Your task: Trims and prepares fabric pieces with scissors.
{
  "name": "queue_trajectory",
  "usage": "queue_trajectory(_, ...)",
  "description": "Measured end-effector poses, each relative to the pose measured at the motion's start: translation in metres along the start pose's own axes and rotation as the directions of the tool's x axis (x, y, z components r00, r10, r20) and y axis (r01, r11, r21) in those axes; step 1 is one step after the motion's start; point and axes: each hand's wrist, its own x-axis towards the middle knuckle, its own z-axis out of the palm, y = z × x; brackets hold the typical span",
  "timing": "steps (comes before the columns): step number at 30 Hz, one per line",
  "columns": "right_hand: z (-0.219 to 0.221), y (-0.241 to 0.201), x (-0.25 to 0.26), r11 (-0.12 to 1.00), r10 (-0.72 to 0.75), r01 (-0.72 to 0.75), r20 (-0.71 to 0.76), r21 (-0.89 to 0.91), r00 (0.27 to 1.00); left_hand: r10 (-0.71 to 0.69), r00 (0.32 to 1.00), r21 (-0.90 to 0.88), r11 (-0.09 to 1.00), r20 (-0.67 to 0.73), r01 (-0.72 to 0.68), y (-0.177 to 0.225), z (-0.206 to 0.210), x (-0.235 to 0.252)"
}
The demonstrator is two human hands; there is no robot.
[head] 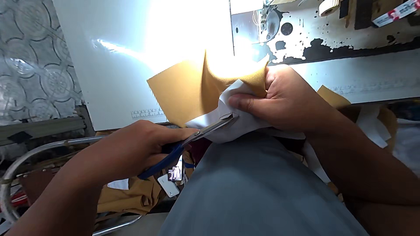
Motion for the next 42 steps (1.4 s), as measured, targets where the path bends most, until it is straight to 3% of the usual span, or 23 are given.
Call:
queue_trajectory(14, 0.002, 0.002, -0.001, 0.997, 0.019, -0.018, -0.015, 0.071, 1.0, 0.024, 0.999, 0.028, 0.999, -0.029, -0.024, -0.004, 0.008, 0.001)
queue_trajectory(17, 0.003, 0.005, -0.001, 0.995, 0.024, -0.021, -0.03, 0.095, 0.999, 0.015, 0.995, 0.088, 0.996, -0.099, -0.006, -0.002, 0.009, -0.002)
queue_trajectory(19, 0.003, 0.013, 0.005, 0.999, -0.007, 0.004, -0.082, -0.032, 0.997, 0.007, 0.968, 0.2, 0.979, -0.25, 0.044, -0.001, 0.013, -0.002)
queue_trajectory(21, 0.001, 0.031, 0.021, 0.956, -0.103, 0.057, -0.147, -0.288, 0.984, -0.029, 0.911, 0.28, 0.947, -0.411, 0.157, -0.006, 0.019, 0.006)
queue_trajectory(24, 0.001, 0.054, 0.056, 0.745, -0.191, 0.022, -0.181, -0.667, 0.965, -0.164, 0.811, 0.3, 0.873, -0.561, 0.384, -0.034, 0.01, 0.024)
queue_trajectory(26, 0.004, 0.057, 0.073, 0.651, -0.21, 0.007, -0.171, -0.759, 0.963, -0.23, 0.768, 0.258, 0.852, -0.598, 0.456, -0.038, -0.008, 0.026)
queue_trajectory(28, 0.007, 0.06, 0.08, 0.612, -0.268, 0.034, -0.167, -0.79, 0.949, -0.121, 0.787, 0.263, 0.903, -0.605, 0.341, -0.016, -0.016, 0.031)
queue_trajectory(30, 0.014, 0.073, 0.075, 0.606, -0.367, 0.056, -0.217, -0.794, 0.905, 0.097, 0.83, 0.295, 0.952, -0.55, 0.084, 0.028, -0.009, 0.055)
queue_trajectory(33, 0.022, 0.106, 0.071, 0.58, -0.503, 0.083, -0.276, -0.81, 0.819, 0.367, 0.86, 0.413, 0.887, -0.354, -0.209, 0.097, 0.005, 0.127)
queue_trajectory(37, 0.025, 0.099, 0.069, 0.576, -0.535, 0.068, -0.312, -0.815, 0.785, 0.321, 0.947, 0.465, 0.843, -0.033, -0.269, 0.166, 0.019, 0.251)
queue_trajectory(40, 0.023, 0.089, 0.065, 0.588, -0.492, 0.023, -0.335, -0.808, 0.803, 0.334, 0.941, 0.464, 0.843, -0.05, -0.274, 0.19, 0.042, 0.322)
queue_trajectory(42, 0.021, 0.089, 0.065, 0.604, -0.452, 0.001, -0.341, -0.797, 0.824, 0.362, 0.928, 0.445, 0.847, -0.082, -0.291, 0.194, 0.05, 0.342)
